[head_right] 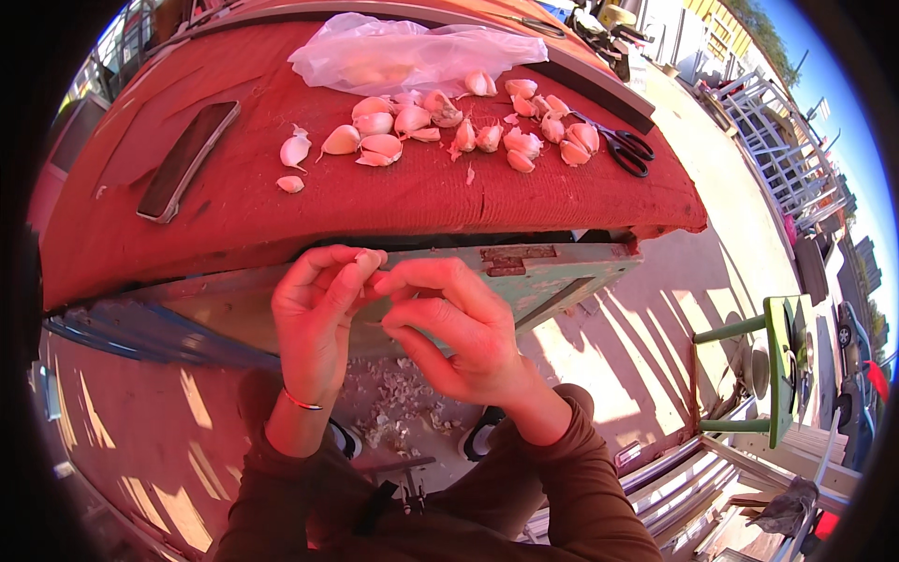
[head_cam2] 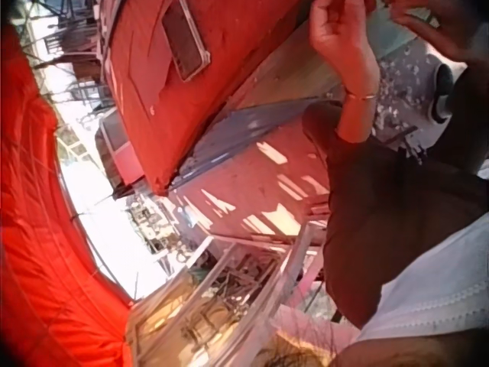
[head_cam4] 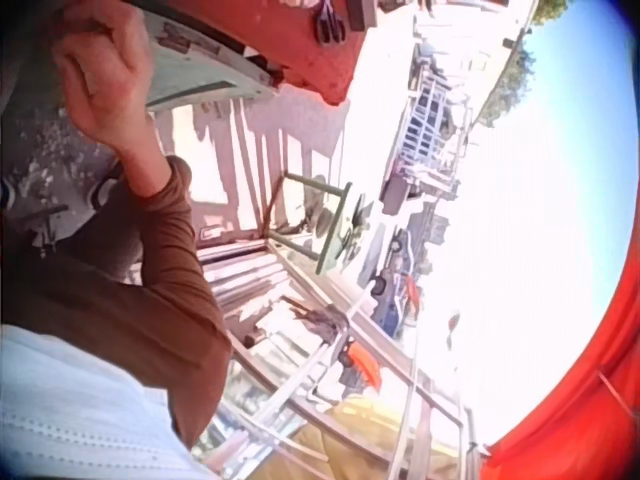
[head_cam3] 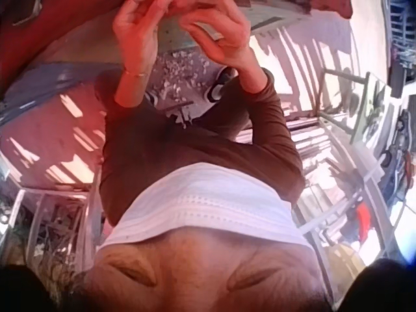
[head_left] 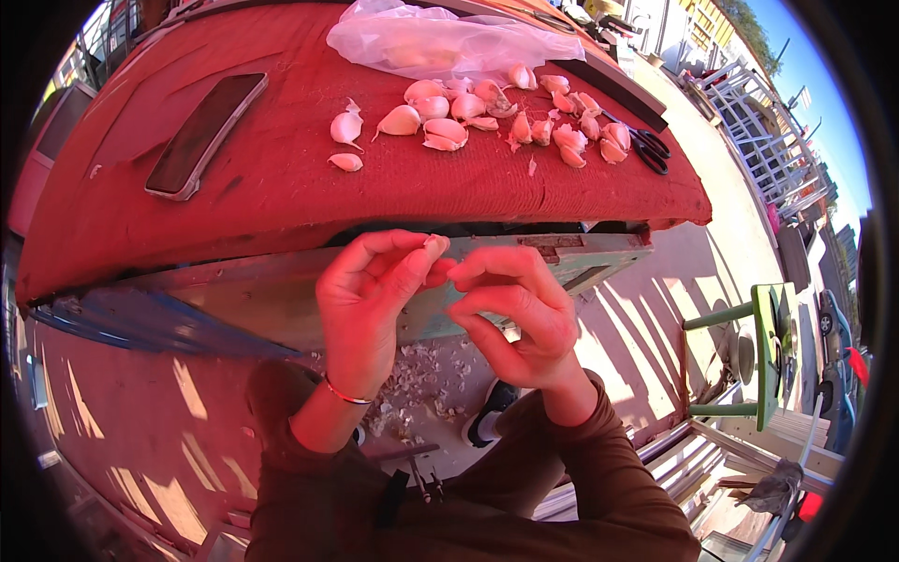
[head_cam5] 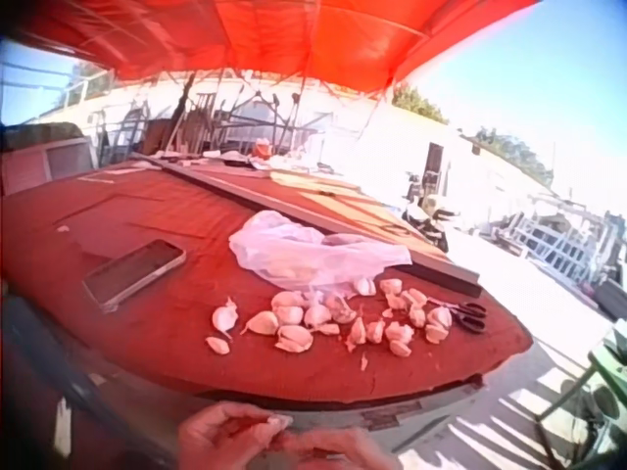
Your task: The person peels garlic cloves by hand and uses scissors to trim the ends. They handle each clove individually, removing the outer skin and placing the peeled cloves on a red cloth-covered surface. The process is repetitive and focused on preparing the garlic for further use.
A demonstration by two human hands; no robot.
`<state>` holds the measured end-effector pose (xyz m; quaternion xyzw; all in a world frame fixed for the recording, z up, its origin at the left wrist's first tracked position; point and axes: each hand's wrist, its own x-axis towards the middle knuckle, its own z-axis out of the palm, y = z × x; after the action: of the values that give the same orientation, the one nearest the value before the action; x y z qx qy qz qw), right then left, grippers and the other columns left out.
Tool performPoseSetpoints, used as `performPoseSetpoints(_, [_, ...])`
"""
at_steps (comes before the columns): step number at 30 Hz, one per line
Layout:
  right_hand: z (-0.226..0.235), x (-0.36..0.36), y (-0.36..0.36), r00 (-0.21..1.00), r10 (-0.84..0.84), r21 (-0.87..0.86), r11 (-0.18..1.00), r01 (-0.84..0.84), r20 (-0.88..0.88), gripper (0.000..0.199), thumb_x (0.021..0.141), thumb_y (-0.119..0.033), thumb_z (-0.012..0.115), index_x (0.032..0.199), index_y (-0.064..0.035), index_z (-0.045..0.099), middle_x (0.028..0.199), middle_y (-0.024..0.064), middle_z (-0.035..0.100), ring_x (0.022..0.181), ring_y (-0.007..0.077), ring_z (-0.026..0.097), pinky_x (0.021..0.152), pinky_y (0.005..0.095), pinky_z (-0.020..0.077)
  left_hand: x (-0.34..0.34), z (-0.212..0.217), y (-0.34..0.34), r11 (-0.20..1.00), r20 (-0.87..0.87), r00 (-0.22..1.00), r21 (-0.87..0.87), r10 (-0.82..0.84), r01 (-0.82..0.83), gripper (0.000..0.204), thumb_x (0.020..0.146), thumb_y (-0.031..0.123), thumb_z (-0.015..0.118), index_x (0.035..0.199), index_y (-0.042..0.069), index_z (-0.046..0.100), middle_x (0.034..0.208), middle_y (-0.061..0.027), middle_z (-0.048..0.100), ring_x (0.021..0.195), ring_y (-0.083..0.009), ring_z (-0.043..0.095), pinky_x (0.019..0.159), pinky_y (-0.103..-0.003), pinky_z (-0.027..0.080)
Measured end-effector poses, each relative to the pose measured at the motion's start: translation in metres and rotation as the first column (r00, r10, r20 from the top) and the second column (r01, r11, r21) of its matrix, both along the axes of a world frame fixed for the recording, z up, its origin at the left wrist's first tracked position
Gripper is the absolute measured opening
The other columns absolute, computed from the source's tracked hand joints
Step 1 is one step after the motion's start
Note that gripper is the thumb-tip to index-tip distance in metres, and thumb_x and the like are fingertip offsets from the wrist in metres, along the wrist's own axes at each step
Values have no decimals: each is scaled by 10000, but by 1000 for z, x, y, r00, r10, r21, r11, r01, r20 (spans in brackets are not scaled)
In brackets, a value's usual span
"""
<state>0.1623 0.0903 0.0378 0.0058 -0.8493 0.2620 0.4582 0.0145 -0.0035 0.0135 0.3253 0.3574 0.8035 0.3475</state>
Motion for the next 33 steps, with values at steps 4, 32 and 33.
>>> performPoseSetpoints(4, [1, 13, 9, 997, 1, -3, 1000, -1, 82, 215, 758, 93, 782, 934, 13, 690, 1093, 162, 669, 927, 226, 671, 779, 324, 562, -6, 1, -1, 995, -10, 996, -36, -92, 92, 159, 1004, 26, 650, 1140, -54, 669, 1105, -160, 742, 953, -210, 745, 857, -324, 612])
performPoseSetpoints(32, [-8, 1, 17, 998, -23, -196, 980, 33, 57, 225, 805, 102, 783, 957, 4, 649, 987, 106, 664, 906, 196, 654, 780, 304, 539, 4, -7, 3, 998, -236, 970, -34, -59, 52, 91, 983, -11, 674, 1042, -78, 691, 991, -122, 747, 909, -175, 744, 827, -293, 611])
performPoseSetpoints(33, [-7, 1, 17, 998, -39, -184, 982, 47, 52, 215, 812, 95, 778, 948, 0, 643, 984, 107, 664, 886, 204, 659, 770, 307, 543, 4, -7, 3, 999, -243, 969, -38, -47, 39, 91, 984, -7, 674, 1039, -77, 691, 990, -125, 749, 911, -176, 745, 828, -295, 611])
